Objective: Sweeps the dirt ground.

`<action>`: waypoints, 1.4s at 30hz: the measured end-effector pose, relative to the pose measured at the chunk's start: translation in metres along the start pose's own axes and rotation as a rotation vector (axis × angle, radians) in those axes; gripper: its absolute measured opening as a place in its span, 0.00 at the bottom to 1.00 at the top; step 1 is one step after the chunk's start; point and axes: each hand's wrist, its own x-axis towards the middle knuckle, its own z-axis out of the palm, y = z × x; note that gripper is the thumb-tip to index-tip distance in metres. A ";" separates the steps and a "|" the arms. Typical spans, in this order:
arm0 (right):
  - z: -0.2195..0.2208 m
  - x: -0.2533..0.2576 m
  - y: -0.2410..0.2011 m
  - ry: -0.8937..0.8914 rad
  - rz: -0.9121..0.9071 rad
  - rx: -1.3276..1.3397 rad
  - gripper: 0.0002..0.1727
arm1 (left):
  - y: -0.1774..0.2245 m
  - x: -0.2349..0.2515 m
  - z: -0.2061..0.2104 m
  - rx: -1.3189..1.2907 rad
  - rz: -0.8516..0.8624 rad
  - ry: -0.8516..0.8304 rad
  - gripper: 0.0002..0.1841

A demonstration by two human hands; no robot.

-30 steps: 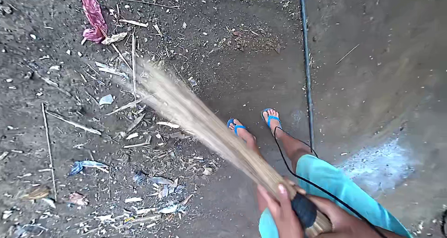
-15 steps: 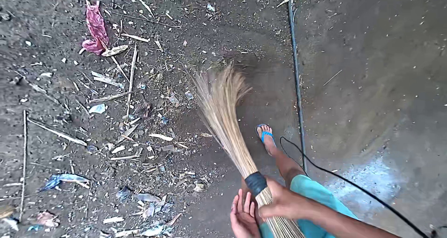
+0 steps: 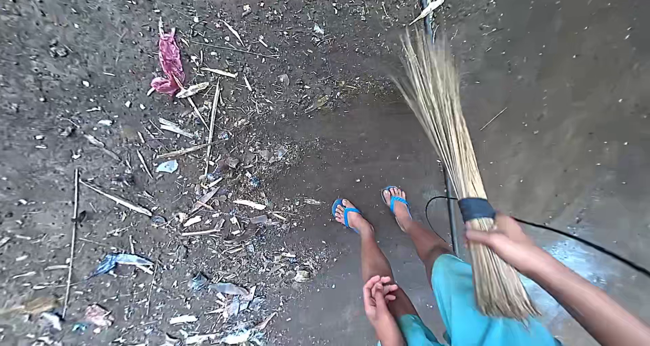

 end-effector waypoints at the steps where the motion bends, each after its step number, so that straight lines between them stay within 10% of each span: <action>1: 0.010 0.016 -0.011 0.024 0.036 -0.119 0.41 | -0.002 -0.001 -0.002 -0.050 0.009 0.016 0.16; 8: 0.142 -0.029 -0.078 -0.702 -0.265 -0.610 0.53 | -0.001 -0.004 -0.005 -0.177 -0.011 0.107 0.16; 13: 0.162 -0.034 -0.103 -1.163 -0.479 -0.383 0.41 | -0.015 0.001 -0.014 -0.112 0.104 0.085 0.16; 18: 0.095 -0.064 -0.047 -0.926 -0.468 -0.232 0.45 | 0.084 -0.020 0.032 -0.089 -0.358 0.314 0.18; 21: 0.056 -0.067 0.003 -0.521 -0.305 0.033 0.44 | -0.008 0.006 -0.011 -0.234 0.117 -0.017 0.17; 27: 0.073 0.000 -0.023 -0.147 -0.059 0.184 0.20 | -0.012 0.005 -0.012 -0.316 0.019 0.048 0.16; 34: 0.198 -0.023 -0.040 -0.854 -0.224 -0.359 0.51 | -0.022 -0.011 -0.027 -0.296 0.014 0.018 0.23; 42: 0.096 -0.023 -0.021 -1.175 -0.166 0.520 0.25 | -0.004 0.006 -0.012 -0.230 0.118 -0.015 0.18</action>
